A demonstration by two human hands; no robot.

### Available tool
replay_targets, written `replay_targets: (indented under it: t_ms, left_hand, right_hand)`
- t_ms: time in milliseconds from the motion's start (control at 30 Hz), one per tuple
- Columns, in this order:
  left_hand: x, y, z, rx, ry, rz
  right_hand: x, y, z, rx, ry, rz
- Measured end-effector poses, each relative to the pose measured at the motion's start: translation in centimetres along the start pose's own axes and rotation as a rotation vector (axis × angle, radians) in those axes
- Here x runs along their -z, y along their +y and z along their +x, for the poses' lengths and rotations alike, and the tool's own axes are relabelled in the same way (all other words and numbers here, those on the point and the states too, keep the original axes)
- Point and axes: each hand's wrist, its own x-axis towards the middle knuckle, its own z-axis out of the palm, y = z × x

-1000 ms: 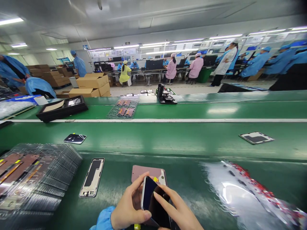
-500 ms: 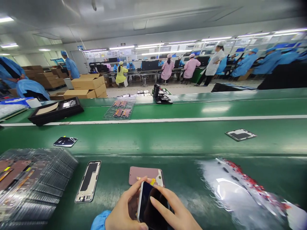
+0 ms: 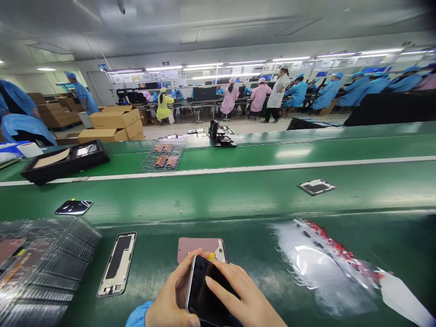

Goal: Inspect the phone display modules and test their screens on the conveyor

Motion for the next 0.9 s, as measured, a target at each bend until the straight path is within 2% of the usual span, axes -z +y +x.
replay_targets:
  t_ms: [67,167,267,367,433,533,600,733,800,900]
  left_hand:
    - [0.0,-0.2,0.3,0.034,0.052,-0.087]
    - [-0.2,0.2,1.3,0.108,0.24,-0.251]
    - [0.1,1.5,2.6,0.158,0.413,-0.209]
    - [1.2,2.9,3.5,0.171,0.491,-0.123]
    - [1.9,3.5,3.9,0.165,0.543,-0.095]
    - [2.3,3.8,4.3,0.169,0.602,-0.075]
    - [2.1,3.9,4.5,0.171,0.571,-0.09]
    - [0.9,3.6,4.0,0.194,0.31,-0.118]
    - [0.2,3.0,3.2,0.245,0.226,0.007]
    - [-0.4,1.4,1.9,0.321,0.216,0.252]
  right_hand:
    - [-0.4,-0.3,0.0,-0.066,0.063,-0.019]
    - [-0.9,-0.5,-0.2,-0.248,0.16,0.118]
    - [-0.8,-0.1,-0.5,-0.6,0.074,0.572]
    - [-0.3,0.3,-0.5,-0.939,-0.093,1.086]
    - [-0.2,0.3,-0.3,-1.012,-0.165,1.326]
    - [-0.4,-0.1,0.0,-0.979,-0.166,1.425]
    - [-0.6,-0.3,0.1,-0.951,-0.119,1.402]
    - [-1.1,-0.3,-0.2,-0.982,0.04,1.357]
    - [-1.3,0.0,-0.6,-1.006,0.112,1.316]
    - [-1.5,0.4,-1.0,-1.003,0.174,1.254]
